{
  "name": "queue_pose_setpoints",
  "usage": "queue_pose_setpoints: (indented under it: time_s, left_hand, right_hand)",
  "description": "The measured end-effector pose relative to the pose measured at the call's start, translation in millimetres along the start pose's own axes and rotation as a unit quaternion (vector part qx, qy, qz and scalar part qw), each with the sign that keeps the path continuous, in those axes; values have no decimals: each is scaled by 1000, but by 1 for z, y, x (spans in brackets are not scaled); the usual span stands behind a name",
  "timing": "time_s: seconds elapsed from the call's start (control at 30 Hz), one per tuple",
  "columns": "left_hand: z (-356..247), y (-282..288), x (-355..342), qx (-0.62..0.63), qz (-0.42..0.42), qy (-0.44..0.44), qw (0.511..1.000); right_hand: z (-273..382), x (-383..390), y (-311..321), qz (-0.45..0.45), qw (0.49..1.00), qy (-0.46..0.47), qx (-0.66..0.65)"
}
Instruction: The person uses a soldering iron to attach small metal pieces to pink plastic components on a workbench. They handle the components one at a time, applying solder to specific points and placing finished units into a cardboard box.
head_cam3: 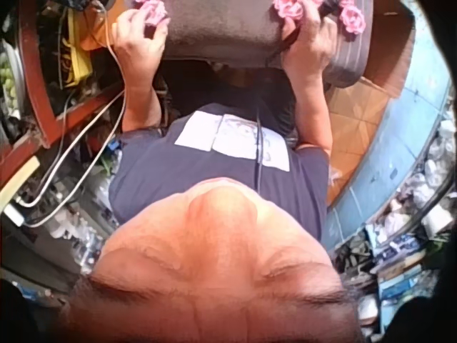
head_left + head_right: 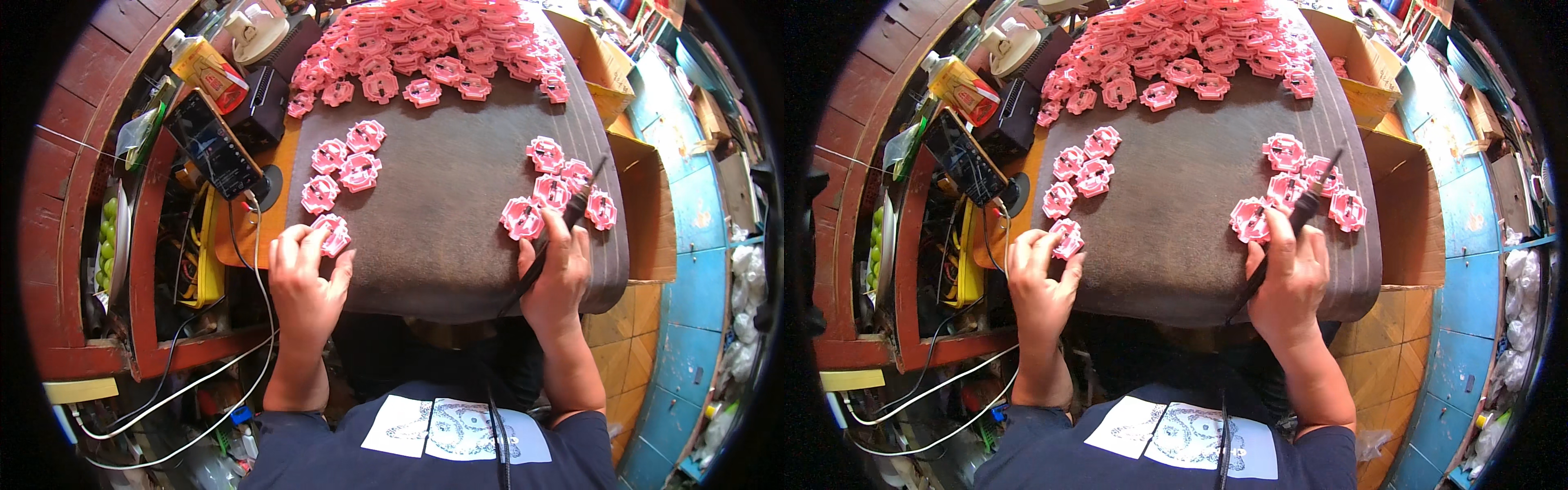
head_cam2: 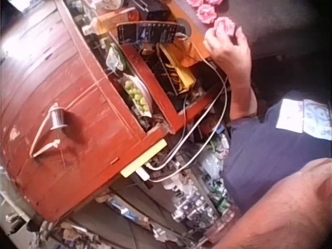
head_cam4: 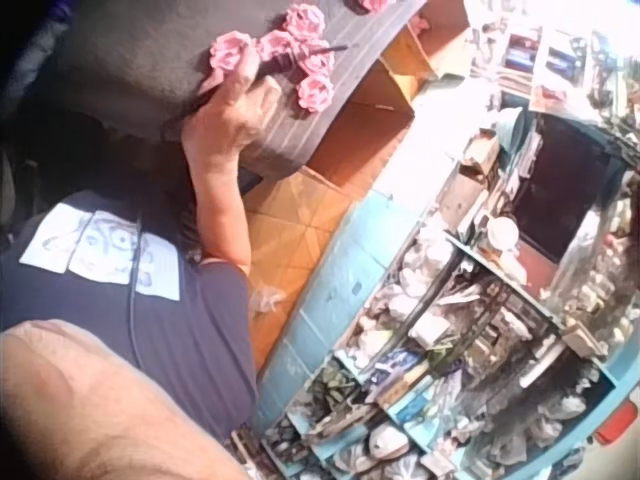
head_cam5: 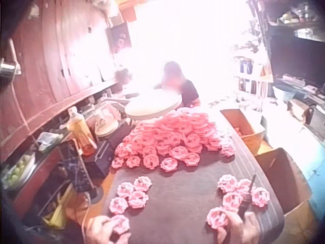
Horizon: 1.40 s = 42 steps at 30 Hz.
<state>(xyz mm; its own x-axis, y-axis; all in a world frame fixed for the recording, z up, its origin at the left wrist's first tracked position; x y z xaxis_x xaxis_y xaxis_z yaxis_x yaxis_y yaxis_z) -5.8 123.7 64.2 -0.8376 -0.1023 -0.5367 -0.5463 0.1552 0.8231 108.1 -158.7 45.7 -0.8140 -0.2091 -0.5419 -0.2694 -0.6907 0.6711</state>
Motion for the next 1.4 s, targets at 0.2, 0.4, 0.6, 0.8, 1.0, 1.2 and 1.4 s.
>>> queue_pose_setpoints:
  time_s: [0.2,0.4,0.6,0.8,1.0,1.2,1.4]
  left_hand:
    - [-41,-35,-7,203,7,-49,978]
    - [-102,-57,-14,277,45,-146,949]
    - [-118,-62,-21,287,60,-191,937]
    - [-116,-61,-23,278,63,-214,934]
    - [-107,-66,-18,316,21,-170,933]
    - [-119,-74,-20,340,13,-171,925]
    - [-115,-74,-27,377,39,-137,915]
  right_hand:
    - [16,23,5,12,984,85,-155]
    - [25,27,-14,88,979,73,-168]
    - [20,26,-7,42,978,69,-193]
    - [21,25,-7,40,970,89,-222]
    - [26,20,-3,44,971,94,-216]
    - [19,20,-10,42,962,48,-267]
    - [9,25,-17,77,947,-12,-311]
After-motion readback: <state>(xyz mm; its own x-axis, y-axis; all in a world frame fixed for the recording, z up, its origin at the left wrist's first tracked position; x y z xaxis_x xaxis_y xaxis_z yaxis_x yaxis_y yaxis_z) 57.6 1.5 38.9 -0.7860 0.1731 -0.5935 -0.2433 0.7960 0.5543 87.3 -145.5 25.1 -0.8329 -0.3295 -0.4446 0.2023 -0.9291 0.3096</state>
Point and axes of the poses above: each hand's wrist, its own x-axis away from the middle knuckle, its own y-axis out of the back of the hand, z = x × y, the point moved 8 cm from there along -x, towards the middle knuckle, and after that the axes turned 10 degrees about -y, right-handed, at the moved point
